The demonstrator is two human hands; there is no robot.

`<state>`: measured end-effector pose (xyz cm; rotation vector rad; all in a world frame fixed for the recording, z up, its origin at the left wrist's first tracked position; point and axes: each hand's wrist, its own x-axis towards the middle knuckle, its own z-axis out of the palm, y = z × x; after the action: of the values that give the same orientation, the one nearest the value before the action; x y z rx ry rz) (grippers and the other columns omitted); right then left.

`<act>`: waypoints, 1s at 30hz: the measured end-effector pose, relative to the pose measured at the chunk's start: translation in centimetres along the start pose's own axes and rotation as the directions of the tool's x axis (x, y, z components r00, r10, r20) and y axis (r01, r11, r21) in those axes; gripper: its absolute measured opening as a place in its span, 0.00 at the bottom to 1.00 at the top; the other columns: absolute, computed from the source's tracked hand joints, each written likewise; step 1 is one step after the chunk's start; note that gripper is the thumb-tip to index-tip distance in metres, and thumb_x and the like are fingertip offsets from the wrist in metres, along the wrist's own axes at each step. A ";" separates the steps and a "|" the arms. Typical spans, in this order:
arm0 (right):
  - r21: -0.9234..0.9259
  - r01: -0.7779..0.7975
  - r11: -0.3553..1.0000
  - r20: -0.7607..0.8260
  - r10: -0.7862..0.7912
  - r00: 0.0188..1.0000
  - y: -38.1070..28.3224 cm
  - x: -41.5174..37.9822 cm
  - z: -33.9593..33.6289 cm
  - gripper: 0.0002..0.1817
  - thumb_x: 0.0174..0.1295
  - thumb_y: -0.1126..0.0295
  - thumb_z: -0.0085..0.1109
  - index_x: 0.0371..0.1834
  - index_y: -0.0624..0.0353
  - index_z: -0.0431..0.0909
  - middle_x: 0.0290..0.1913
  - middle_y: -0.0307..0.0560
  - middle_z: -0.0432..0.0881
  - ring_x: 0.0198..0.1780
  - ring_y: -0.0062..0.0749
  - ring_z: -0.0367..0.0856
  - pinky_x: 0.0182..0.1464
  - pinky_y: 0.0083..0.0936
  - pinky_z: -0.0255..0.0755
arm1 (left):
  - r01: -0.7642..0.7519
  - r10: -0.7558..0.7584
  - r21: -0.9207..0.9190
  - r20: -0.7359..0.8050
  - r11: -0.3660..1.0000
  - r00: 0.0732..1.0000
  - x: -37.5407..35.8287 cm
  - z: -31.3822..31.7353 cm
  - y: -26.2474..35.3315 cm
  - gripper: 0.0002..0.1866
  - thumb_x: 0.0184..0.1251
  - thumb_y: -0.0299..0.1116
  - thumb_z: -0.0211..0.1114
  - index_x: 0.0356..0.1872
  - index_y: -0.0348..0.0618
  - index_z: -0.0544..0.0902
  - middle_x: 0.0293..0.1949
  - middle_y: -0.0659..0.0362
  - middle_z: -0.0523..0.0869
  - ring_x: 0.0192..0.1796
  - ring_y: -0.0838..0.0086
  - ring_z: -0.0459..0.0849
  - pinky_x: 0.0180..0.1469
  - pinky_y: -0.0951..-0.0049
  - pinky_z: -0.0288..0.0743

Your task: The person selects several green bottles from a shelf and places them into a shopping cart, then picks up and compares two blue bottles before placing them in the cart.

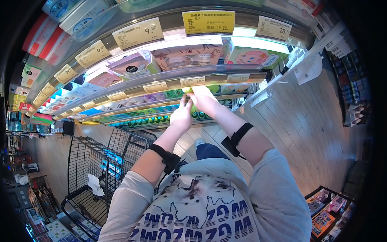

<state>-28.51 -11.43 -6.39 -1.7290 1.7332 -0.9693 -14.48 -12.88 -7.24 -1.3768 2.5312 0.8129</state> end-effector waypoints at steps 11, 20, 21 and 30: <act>-0.038 -0.171 0.984 0.006 0.172 0.985 -2.5 0.4 -1.1 0.16 0.60 0.61 0.58 0.43 0.64 0.80 0.37 0.56 0.83 0.39 0.49 0.81 0.45 0.35 0.72 | 0.034 -0.033 -0.018 0.038 0.999 0.999 0.0 -0.4 0.2 0.43 0.50 0.24 0.61 0.71 0.55 0.55 0.73 0.49 0.50 0.57 0.55 0.78 0.53 0.62 0.77; -0.155 -0.060 0.986 -0.160 0.035 0.986 1.1 0.3 0.7 0.16 0.63 0.57 0.51 0.43 0.55 0.82 0.41 0.52 0.83 0.44 0.50 0.79 0.49 0.38 0.71 | 0.017 -0.017 -0.009 0.013 1.000 1.000 0.3 0.3 -0.1 0.43 0.50 0.24 0.61 0.71 0.54 0.54 0.73 0.48 0.50 0.54 0.55 0.80 0.51 0.62 0.78; -0.155 -0.060 0.986 -0.159 0.035 0.987 1.5 0.4 0.9 0.16 0.63 0.57 0.51 0.43 0.55 0.82 0.41 0.52 0.83 0.44 0.50 0.79 0.49 0.38 0.71 | 0.017 -0.017 -0.009 0.013 1.000 1.000 0.3 0.3 -0.1 0.43 0.50 0.24 0.61 0.71 0.54 0.54 0.73 0.48 0.50 0.54 0.55 0.80 0.51 0.62 0.78; -0.095 -0.091 0.991 -0.113 0.080 0.990 0.3 0.5 0.7 0.14 0.64 0.61 0.47 0.44 0.53 0.82 0.43 0.53 0.82 0.45 0.49 0.78 0.52 0.41 0.68 | 0.016 -0.016 -0.020 0.005 1.000 1.000 0.1 0.0 -0.1 0.42 0.51 0.24 0.61 0.71 0.53 0.55 0.73 0.49 0.50 0.55 0.54 0.79 0.53 0.62 0.77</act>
<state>-28.15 -12.02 -7.00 -1.6754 1.9396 -0.9698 -14.48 -13.01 -7.33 -1.3974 2.5118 0.8407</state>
